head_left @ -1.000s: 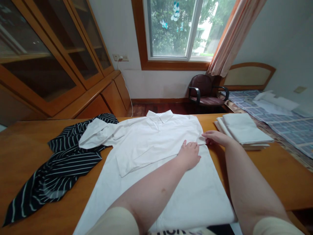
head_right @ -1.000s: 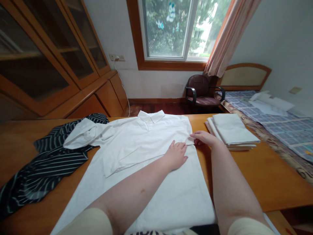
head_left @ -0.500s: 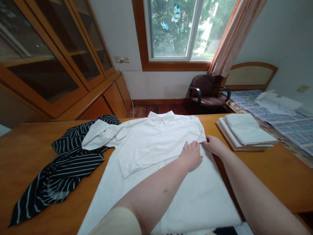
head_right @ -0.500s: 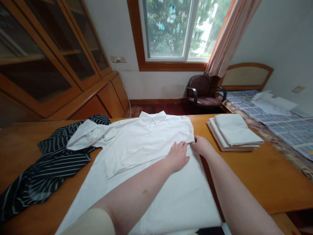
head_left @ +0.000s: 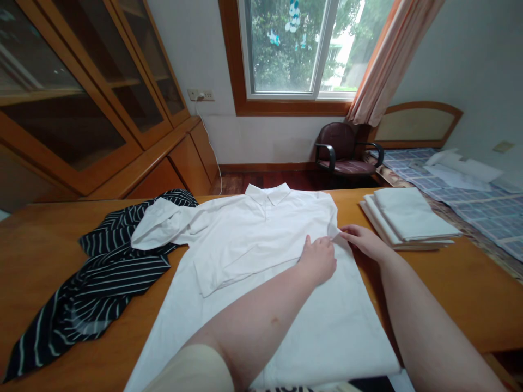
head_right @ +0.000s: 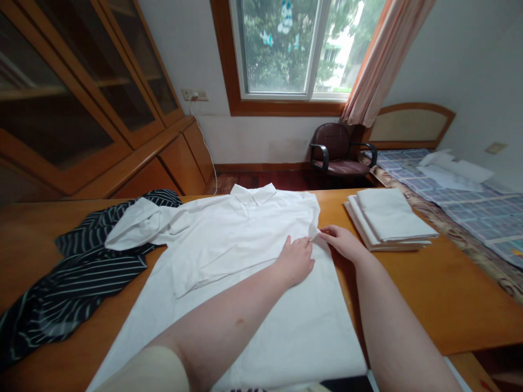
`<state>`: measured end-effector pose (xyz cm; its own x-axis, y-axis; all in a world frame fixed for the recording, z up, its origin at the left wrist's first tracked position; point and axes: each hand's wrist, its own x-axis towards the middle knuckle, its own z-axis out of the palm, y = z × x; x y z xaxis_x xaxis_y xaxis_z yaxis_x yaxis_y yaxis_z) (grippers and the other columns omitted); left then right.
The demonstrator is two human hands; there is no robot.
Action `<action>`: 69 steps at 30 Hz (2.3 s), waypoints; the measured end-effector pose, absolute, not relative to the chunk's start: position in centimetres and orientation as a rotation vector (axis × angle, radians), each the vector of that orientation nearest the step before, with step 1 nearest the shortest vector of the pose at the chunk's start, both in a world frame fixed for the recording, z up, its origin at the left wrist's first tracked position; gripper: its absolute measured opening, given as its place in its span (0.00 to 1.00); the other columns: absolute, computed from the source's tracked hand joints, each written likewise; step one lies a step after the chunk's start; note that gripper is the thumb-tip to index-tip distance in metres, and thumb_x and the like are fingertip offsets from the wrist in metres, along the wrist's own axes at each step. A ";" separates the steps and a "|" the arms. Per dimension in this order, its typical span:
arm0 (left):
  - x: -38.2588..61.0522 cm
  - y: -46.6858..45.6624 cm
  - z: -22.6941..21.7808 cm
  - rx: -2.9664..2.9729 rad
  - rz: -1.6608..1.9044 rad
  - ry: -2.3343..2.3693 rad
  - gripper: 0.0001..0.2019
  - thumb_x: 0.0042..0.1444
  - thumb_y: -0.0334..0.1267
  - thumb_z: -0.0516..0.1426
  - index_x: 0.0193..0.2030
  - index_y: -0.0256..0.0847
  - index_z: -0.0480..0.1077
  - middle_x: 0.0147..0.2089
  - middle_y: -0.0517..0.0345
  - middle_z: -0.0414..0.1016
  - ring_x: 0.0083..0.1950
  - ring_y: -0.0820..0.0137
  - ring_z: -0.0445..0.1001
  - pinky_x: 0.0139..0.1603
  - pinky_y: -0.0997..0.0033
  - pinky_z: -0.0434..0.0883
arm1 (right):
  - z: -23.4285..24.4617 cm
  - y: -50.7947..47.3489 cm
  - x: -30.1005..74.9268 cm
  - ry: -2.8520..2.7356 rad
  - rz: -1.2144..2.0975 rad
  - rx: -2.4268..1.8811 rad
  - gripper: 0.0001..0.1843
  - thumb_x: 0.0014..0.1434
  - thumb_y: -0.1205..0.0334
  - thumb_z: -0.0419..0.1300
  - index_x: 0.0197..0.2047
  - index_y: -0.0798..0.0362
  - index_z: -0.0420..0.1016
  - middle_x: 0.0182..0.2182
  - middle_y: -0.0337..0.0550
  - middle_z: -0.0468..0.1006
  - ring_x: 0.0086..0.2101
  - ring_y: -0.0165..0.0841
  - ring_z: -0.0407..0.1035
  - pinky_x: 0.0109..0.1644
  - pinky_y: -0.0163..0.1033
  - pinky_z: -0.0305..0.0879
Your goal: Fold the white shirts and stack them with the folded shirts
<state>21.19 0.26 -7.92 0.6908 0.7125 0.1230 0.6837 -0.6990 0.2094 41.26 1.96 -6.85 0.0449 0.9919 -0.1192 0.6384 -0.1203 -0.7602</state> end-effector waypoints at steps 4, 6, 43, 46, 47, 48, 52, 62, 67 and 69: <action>21.3 0.1 -7.8 2.747 0.256 1.187 0.23 0.60 0.43 0.48 0.59 0.35 0.59 0.57 0.42 0.62 0.55 0.59 0.64 0.63 0.49 0.50 | -7.2 2.2 41.0 -1.577 0.894 -1.809 0.25 0.54 0.40 0.51 0.28 0.54 0.74 0.20 0.41 0.72 0.27 0.35 0.66 0.29 0.36 0.60; 21.4 0.0 -7.6 2.739 0.262 1.218 0.24 0.59 0.43 0.49 0.59 0.33 0.59 0.56 0.41 0.62 0.56 0.59 0.64 0.63 0.50 0.50 | -7.6 2.4 41.1 -1.562 0.872 -1.829 0.26 0.55 0.39 0.50 0.27 0.54 0.73 0.20 0.41 0.72 0.26 0.35 0.66 0.29 0.35 0.60; 21.3 0.3 -8.0 2.854 0.394 1.010 0.19 0.58 0.41 0.51 0.53 0.34 0.66 0.52 0.46 0.67 0.55 0.62 0.63 0.64 0.53 0.50 | -7.8 3.2 39.6 -1.393 0.545 -2.043 0.26 0.54 0.39 0.50 0.22 0.53 0.67 0.15 0.37 0.65 0.21 0.30 0.60 0.25 0.34 0.50; 21.5 0.4 -8.2 2.865 0.347 0.993 0.19 0.59 0.41 0.49 0.54 0.34 0.65 0.53 0.46 0.66 0.56 0.62 0.63 0.64 0.53 0.50 | -7.6 3.6 39.1 -1.473 0.422 -2.164 0.27 0.55 0.38 0.49 0.22 0.53 0.68 0.18 0.39 0.68 0.23 0.31 0.61 0.25 0.35 0.49; 21.5 0.4 -8.2 2.858 0.342 0.999 0.19 0.59 0.41 0.49 0.54 0.34 0.65 0.54 0.45 0.66 0.56 0.62 0.63 0.64 0.52 0.51 | -7.6 3.7 39.0 -1.486 0.399 -2.206 0.27 0.56 0.39 0.48 0.22 0.53 0.69 0.18 0.40 0.69 0.23 0.31 0.61 0.25 0.35 0.49; 21.5 0.3 -8.2 2.846 0.342 1.009 0.19 0.60 0.41 0.49 0.54 0.34 0.65 0.54 0.46 0.66 0.55 0.62 0.63 0.64 0.52 0.51 | -7.6 3.9 39.0 -1.496 0.378 -2.243 0.26 0.57 0.41 0.48 0.22 0.53 0.69 0.19 0.40 0.69 0.23 0.31 0.61 0.25 0.35 0.48; 21.4 0.2 -7.9 2.793 0.329 1.028 0.19 0.60 0.41 0.49 0.57 0.38 0.62 0.56 0.47 0.66 0.55 0.61 0.64 0.62 0.46 0.53 | -7.9 4.3 39.3 -1.559 0.300 -2.350 0.25 0.59 0.44 0.46 0.25 0.53 0.72 0.23 0.45 0.73 0.26 0.33 0.63 0.26 0.35 0.48; 17.3 0.0 -5.2 2.593 -0.076 1.079 0.34 0.55 0.51 0.53 0.66 0.42 0.51 0.69 0.44 0.51 0.66 0.55 0.53 0.63 0.47 0.52 | -7.5 4.3 38.7 -1.664 0.252 -2.510 0.26 0.62 0.44 0.43 0.33 0.52 0.76 0.31 0.50 0.78 0.33 0.38 0.70 0.28 0.37 0.52; 8.7 1.0 -4.8 2.442 -0.197 1.283 0.34 0.58 0.52 0.48 0.68 0.40 0.49 0.72 0.45 0.40 0.71 0.58 0.42 0.67 0.55 0.45 | -7.4 4.2 38.5 -1.636 0.259 -2.516 0.24 0.62 0.46 0.44 0.37 0.52 0.75 0.34 0.50 0.78 0.36 0.40 0.70 0.30 0.37 0.53; 4.8 1.4 -5.0 2.392 -0.228 1.478 0.33 0.59 0.52 0.48 0.69 0.43 0.47 0.72 0.46 0.37 0.71 0.57 0.38 0.67 0.50 0.42 | -7.2 4.1 38.5 -1.606 0.268 -2.513 0.21 0.62 0.49 0.45 0.41 0.52 0.74 0.36 0.49 0.78 0.38 0.40 0.71 0.31 0.37 0.54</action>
<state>4.82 1.35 -5.03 0.4520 0.8406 -0.2985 0.8914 -0.4137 0.1849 38.46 4.09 -7.24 0.4121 0.9084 -0.0710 0.8821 -0.4172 -0.2185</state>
